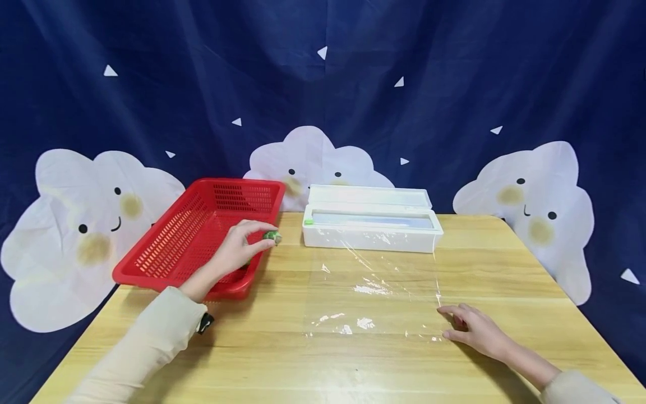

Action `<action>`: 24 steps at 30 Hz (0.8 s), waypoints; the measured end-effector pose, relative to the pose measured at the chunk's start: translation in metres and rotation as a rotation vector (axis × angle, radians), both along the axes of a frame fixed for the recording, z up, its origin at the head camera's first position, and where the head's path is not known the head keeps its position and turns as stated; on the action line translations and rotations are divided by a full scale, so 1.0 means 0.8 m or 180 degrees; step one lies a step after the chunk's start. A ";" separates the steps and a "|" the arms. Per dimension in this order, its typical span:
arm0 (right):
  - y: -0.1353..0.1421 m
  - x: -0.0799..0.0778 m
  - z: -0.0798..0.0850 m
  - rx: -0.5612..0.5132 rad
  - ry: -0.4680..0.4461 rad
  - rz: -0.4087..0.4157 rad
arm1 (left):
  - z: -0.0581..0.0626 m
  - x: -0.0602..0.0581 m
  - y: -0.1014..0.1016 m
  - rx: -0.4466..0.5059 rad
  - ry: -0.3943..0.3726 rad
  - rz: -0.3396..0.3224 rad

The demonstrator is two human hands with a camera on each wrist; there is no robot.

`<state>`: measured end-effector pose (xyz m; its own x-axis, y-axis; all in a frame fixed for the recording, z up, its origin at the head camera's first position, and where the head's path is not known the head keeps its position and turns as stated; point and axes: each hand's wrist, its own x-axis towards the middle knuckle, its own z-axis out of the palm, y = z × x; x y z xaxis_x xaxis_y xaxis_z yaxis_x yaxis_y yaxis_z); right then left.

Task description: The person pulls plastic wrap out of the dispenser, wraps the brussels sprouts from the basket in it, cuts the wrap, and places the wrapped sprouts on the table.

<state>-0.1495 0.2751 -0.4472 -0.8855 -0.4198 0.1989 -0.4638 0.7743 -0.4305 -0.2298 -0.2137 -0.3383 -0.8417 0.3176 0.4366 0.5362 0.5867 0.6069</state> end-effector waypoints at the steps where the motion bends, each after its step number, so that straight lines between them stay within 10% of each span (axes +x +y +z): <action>1: 0.000 0.000 0.000 -0.0001 0.0001 -0.0009 | -0.001 0.003 0.008 -0.0009 0.0031 -0.0047; 24: 0.001 0.000 0.009 0.0092 -0.0112 0.0028 | -0.070 0.030 0.170 -0.0909 -0.0167 -0.1360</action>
<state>-0.1491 0.2756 -0.4403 -0.8880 -0.4327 0.1554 -0.4556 0.7826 -0.4241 -0.2058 -0.0776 -0.3944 -0.6292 0.7383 0.2430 0.7373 0.4681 0.4871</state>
